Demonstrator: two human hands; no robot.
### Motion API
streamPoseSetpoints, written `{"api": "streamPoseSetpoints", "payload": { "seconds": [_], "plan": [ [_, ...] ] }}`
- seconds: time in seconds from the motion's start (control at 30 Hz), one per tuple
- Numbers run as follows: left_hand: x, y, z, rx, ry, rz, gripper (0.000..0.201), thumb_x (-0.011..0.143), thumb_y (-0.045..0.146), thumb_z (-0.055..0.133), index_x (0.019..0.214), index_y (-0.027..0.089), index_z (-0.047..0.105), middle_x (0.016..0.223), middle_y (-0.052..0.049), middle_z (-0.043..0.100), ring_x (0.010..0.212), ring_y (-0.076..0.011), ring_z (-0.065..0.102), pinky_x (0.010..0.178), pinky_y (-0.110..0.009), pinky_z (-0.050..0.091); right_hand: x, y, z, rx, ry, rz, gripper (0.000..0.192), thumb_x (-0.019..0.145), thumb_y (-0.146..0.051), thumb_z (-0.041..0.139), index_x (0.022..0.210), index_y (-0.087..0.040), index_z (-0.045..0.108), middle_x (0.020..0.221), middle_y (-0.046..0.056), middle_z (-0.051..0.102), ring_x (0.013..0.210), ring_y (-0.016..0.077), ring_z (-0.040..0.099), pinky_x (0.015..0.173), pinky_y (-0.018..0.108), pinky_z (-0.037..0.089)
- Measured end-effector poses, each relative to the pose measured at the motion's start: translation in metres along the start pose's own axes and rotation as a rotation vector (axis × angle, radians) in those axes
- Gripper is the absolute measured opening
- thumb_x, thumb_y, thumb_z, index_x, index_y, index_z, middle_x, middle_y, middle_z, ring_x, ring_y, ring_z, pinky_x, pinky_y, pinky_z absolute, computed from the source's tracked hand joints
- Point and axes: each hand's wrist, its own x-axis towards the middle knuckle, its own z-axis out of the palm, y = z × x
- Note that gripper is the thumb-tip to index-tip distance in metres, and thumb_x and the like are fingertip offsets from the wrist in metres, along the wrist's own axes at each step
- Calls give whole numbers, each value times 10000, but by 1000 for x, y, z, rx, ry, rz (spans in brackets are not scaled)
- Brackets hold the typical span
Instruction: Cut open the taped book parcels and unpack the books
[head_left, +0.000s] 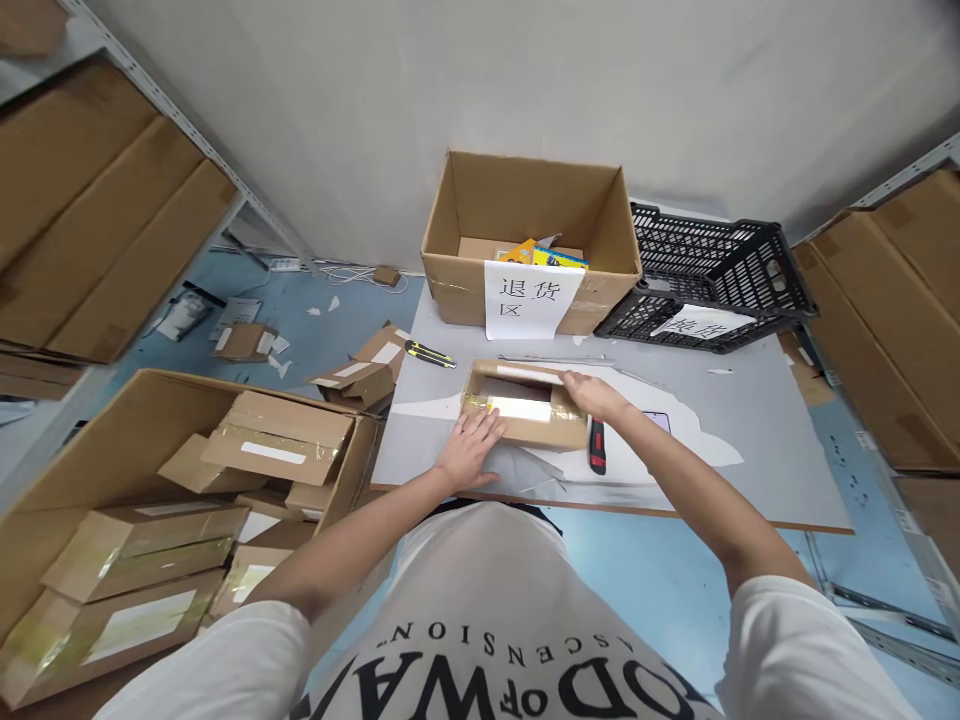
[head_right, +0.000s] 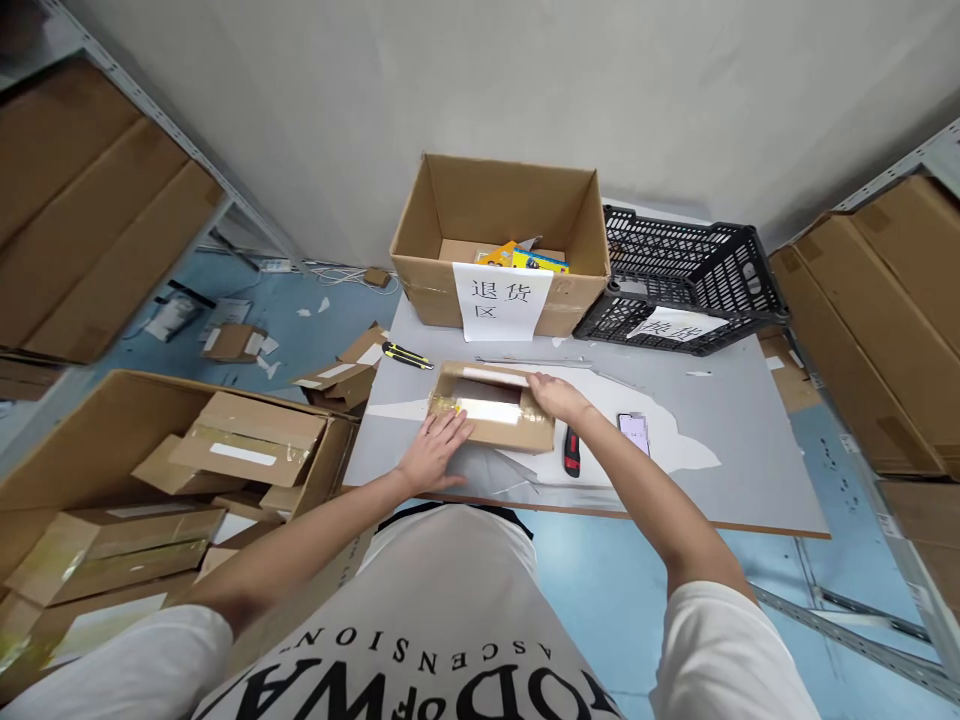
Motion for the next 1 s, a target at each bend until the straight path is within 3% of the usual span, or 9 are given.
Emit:
{"api": "streamPoseSetpoints", "payload": {
  "seconds": [0.1,0.2,0.4,0.57,0.67,0.77,0.83,0.9,1.0],
  "plan": [
    [-3,3,2,5,-6,17,1014,644,662,602,1451,195,203,1532,-129,140,1404,-322,77,1109,-510,66,13,23,-19,106,-35,20,311,891,-145,336,1145,-126,515,856,129,678,783,241,638,706,308,448],
    [-5,5,4,0,14,-5,1017,635,643,623,1450,199,208,1530,-131,147,1406,-323,64,1110,-520,59,32,47,-27,269,58,40,270,916,-294,387,1062,-162,572,867,102,683,822,223,629,715,284,436],
    [-4,5,3,-6,34,-9,958,674,554,636,1452,211,194,1532,-118,149,1410,-307,59,1109,-525,90,59,52,17,508,269,496,469,805,-429,583,1152,-115,549,1014,129,653,920,227,606,791,313,448],
    [-6,1,0,-37,76,-3,813,761,423,592,1446,202,213,1528,-111,168,1409,-279,107,1107,-475,162,57,36,36,508,354,554,462,871,-365,465,1235,-81,496,1217,211,532,1103,279,528,920,407,406],
    [-7,-14,-7,-80,147,-43,811,777,390,586,1450,169,192,1523,-141,171,1407,-273,126,1088,-429,232,41,27,25,386,507,454,465,875,-305,440,1298,-113,445,1387,210,376,1286,325,347,988,476,342],
    [-1,-43,-18,-159,206,-86,1041,690,529,653,1464,130,82,1517,-189,148,1404,-303,124,1078,-448,249,12,10,14,229,576,234,482,883,-284,419,1333,-111,408,1474,191,257,1372,329,182,1052,528,240],
    [8,-67,-26,-206,171,-36,1197,608,609,685,1463,107,16,1515,-210,131,1402,-317,113,1079,-451,245,-9,-7,14,150,563,95,483,898,-310,395,1340,-118,404,1481,178,262,1383,327,156,1071,580,149],
    [19,-89,-31,-207,94,55,1244,551,657,693,1460,88,62,1510,-222,135,1402,-336,88,1094,-452,206,-26,-22,17,103,514,-15,499,901,-360,394,1343,-129,410,1465,176,306,1375,335,184,1063,625,93],
    [36,-109,-32,-185,-23,178,1244,514,710,669,1449,77,146,1497,-228,187,1397,-352,94,1110,-448,149,-41,-37,21,96,423,-173,584,873,-449,441,1340,-98,421,1427,201,369,1349,331,256,1074,583,159]
  ]
}}
